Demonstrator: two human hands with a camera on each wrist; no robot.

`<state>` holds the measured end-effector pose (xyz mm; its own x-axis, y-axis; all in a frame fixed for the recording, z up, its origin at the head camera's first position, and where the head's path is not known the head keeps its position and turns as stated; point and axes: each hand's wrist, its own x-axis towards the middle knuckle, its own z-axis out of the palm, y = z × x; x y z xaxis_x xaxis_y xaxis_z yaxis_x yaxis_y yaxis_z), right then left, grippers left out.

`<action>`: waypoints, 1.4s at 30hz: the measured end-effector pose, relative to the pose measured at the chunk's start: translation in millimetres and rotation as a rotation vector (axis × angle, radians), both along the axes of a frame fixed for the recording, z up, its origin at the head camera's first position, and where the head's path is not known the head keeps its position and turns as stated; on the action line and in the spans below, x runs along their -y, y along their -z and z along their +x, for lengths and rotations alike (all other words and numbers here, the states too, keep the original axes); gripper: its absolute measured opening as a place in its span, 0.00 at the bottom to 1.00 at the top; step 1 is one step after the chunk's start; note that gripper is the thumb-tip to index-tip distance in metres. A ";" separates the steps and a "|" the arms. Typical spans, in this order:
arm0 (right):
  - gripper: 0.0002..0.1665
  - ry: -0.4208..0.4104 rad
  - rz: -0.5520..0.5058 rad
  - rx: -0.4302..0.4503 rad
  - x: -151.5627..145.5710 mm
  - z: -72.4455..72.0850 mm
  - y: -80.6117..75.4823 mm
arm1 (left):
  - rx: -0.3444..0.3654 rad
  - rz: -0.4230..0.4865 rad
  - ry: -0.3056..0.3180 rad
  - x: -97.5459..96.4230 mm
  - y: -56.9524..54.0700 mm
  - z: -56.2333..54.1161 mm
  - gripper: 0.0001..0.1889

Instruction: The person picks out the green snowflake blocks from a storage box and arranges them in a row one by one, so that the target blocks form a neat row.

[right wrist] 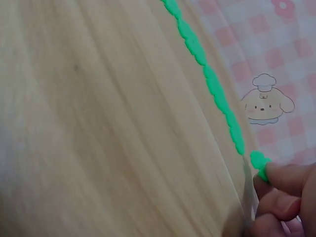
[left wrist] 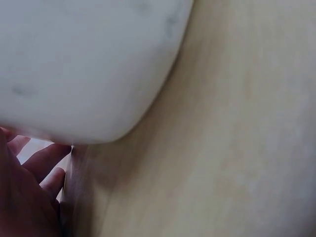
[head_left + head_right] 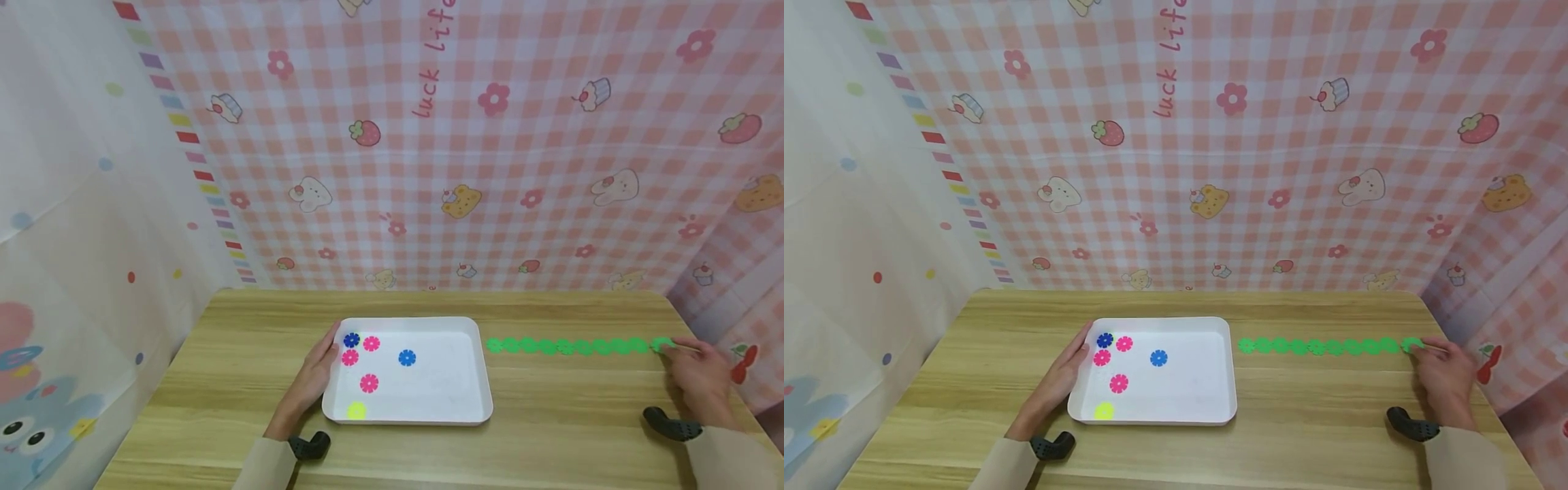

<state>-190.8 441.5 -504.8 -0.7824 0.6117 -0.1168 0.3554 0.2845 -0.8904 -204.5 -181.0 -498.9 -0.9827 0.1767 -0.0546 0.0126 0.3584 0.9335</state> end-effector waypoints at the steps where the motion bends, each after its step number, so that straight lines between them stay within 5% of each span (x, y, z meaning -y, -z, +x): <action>1: 0.05 0.007 0.035 0.019 0.8 -1.9 -0.6 | 0.004 0.003 0.002 -1.0 -4.8 1.8 0.27; 7: 0.06 0.057 0.057 0.014 5.7 -9.7 -2.4 | 0.007 0.000 0.002 -4.0 -21.0 9.3 0.27; 16: 0.05 0.141 0.050 -0.027 13.8 -12.6 -3.2 | 0.004 0.022 -0.004 -3.9 -18.5 9.8 0.27; 25: 0.12 0.159 0.139 0.011 14.6 -13.3 -2.5 | -0.009 -0.028 0.006 -2.9 -18.4 11.1 0.27; 42: 0.10 0.183 0.198 -0.011 14.5 -10.8 4.0 | -0.011 -0.025 -0.014 -5.3 -15.5 8.1 0.27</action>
